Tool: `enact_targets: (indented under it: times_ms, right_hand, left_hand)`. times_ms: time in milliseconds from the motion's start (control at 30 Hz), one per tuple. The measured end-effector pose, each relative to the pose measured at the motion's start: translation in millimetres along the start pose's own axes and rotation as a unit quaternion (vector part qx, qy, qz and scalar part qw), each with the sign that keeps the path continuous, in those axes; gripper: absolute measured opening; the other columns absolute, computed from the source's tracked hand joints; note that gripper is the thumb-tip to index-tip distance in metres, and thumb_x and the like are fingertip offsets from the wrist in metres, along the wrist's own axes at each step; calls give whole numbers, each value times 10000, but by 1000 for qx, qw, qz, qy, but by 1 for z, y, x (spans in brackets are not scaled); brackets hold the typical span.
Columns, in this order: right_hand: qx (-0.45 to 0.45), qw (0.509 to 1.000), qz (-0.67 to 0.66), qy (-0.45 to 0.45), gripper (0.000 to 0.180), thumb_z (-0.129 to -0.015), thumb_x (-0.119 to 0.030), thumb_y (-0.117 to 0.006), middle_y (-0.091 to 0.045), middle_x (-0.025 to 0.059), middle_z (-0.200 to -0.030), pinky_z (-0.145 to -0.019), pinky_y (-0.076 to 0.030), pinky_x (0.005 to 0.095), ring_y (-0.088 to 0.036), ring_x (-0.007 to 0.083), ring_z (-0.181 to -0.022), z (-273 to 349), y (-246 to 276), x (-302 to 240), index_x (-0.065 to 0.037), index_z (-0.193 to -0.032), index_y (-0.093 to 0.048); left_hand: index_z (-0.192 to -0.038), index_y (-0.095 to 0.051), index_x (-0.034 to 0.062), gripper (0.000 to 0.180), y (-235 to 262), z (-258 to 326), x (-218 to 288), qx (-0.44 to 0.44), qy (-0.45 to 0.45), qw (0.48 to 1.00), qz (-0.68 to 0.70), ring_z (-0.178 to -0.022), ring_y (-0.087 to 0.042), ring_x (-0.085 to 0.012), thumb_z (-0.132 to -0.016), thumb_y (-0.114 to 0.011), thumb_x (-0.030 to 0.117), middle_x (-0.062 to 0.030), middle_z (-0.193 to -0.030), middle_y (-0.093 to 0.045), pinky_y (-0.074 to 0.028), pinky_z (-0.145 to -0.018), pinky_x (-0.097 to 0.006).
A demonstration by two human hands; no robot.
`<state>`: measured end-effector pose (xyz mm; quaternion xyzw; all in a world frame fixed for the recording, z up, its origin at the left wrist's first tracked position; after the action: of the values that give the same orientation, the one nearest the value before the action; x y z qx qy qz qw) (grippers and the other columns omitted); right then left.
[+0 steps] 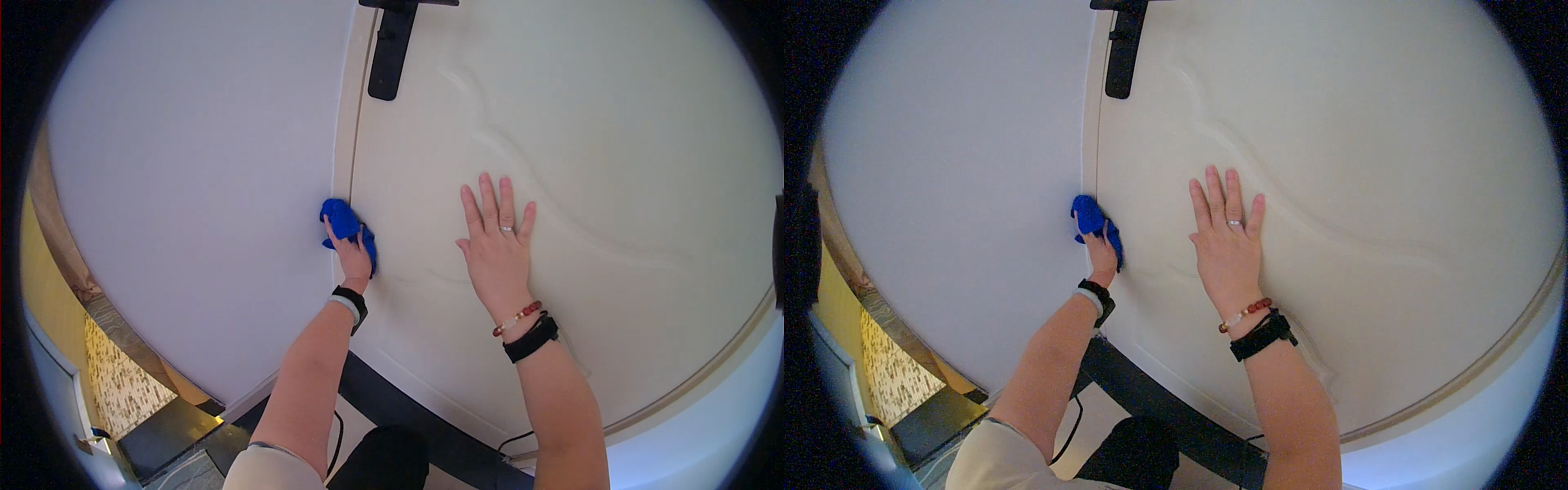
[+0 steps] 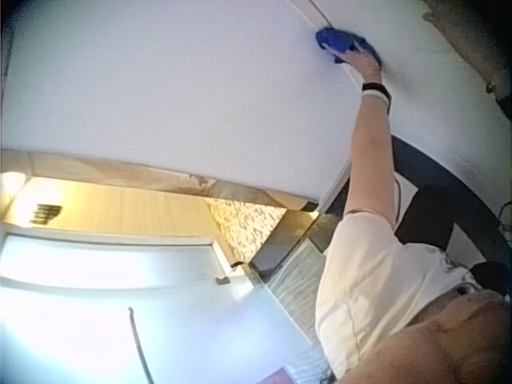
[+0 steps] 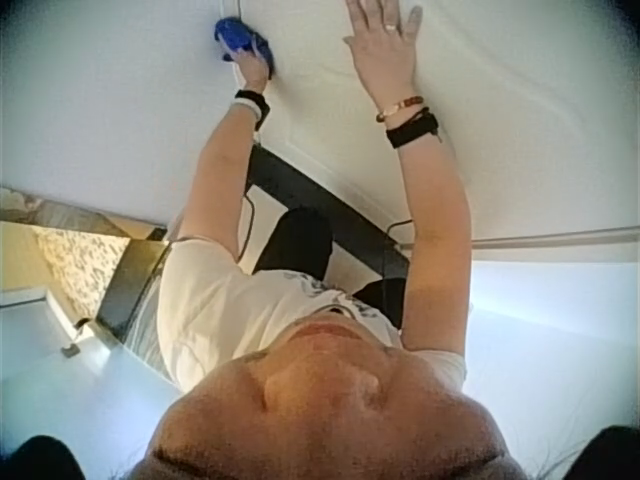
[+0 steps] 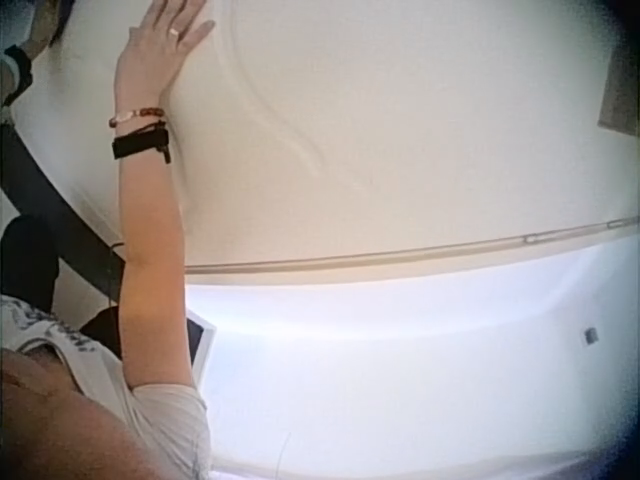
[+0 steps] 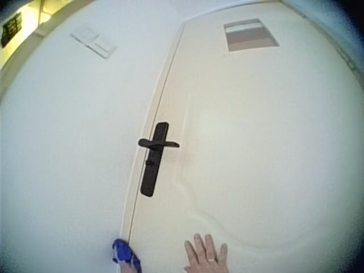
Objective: The person is wiping down a white door and an adjacent light switch with a blue cloth.
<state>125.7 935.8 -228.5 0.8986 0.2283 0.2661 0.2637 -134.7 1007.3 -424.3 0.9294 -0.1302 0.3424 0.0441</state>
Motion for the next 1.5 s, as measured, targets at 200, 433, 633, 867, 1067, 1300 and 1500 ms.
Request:
enact_targets:
  times_ms: [200, 433, 633, 867, 1067, 1300, 1500]
  right_hand:
    - [-4, 1000, 23, -3, 773, -773, -313, -654, -175, 56, -1511, -1101, -84, 526, -122, 250, -1400, 1, -1, 0, -148, -1426, -275]
    - [1, 1000, 12, -1, 776, -773, -308, -655, -176, 59, -1510, -1103, -86, 521, -120, 250, -1400, 2, 0, 0, -149, -1428, -268]
    - [-5, 1000, 11, -7, 769, -772, -299, -653, -190, 57, -1506, -1102, -100, 515, -131, 246, -1399, 4, 2, 4, -145, -1424, -276]
    - [-2, 1000, 22, -2, 731, -801, -311, -615, -188, 59, -1506, -1105, -97, 504, -116, 243, -1402, 2, 0, 3, -136, -1424, -277]
    - [9, 1000, 15, 0, 755, -777, -288, -656, -184, 60, -1505, -1094, -107, 523, -137, 261, -1394, 4, -3, 5, -138, -1418, -287]
    - [13, 1000, 21, 5, 740, -803, -296, -626, -167, 62, -1512, -1101, -96, 521, -113, 253, -1403, 4, 0, 3, -138, -1428, -264]
    - [21, 998, 45, 42, 652, -831, -253, -555, -244, 82, -1483, -1102, -132, 494, -159, 264, -1390, 7, -11, 4, -69, -1403, -301]
  left_hand:
    - [-1188, -412, -122, 411, -9, 7, -5, 16, 46, 999, -10, -1298, -244, -431, -926, -500, 182, -259, -1461, -102, -226, -1083, -450]
    - [-1330, -323, -52, 657, -5, -56, 106, 59, 7, 998, -16, -1303, -193, -477, -883, -551, 372, -257, -1467, -107, -175, -1072, -524]
    - [-1417, -272, 125, 662, 1, -81, 199, 22, -59, 998, 4, -1329, -153, -458, -859, -581, 304, -221, -1479, -108, -155, -1077, -530]
    - [-1414, -257, 78, 644, 4, -35, 160, 18, -54, 998, -12, -1351, -157, -409, -849, -563, 118, -222, -1493, -78, -118, -1102, -481]
    - [-1413, -228, 61, 676, 0, 24, 107, 1, 4, 1000, 8, -1345, -138, -436, -825, -560, 74, -247, -1480, -62, -127, -1107, -482]
    - [-1411, -206, 21, 644, -4, 46, 79, -2, 54, 998, -35, -1324, -146, -479, -891, -540, 201, -264, -1477, -36, -179, -1079, -508]
    - [-1424, -201, 31, 710, -11, 30, 139, -6, 25, 1000, -7, -1319, -95, -505, -870, -570, 278, -306, -1460, -28, -105, -1079, -546]
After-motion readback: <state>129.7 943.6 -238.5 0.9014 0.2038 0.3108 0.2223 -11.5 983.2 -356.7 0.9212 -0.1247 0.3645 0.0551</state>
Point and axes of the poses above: each hand's wrist, its own z-axis away from the middle knuckle, its own y-axis out of the back of the hand, x = y × z, the point moved 3 cm from there along -z, towards the middle knuckle
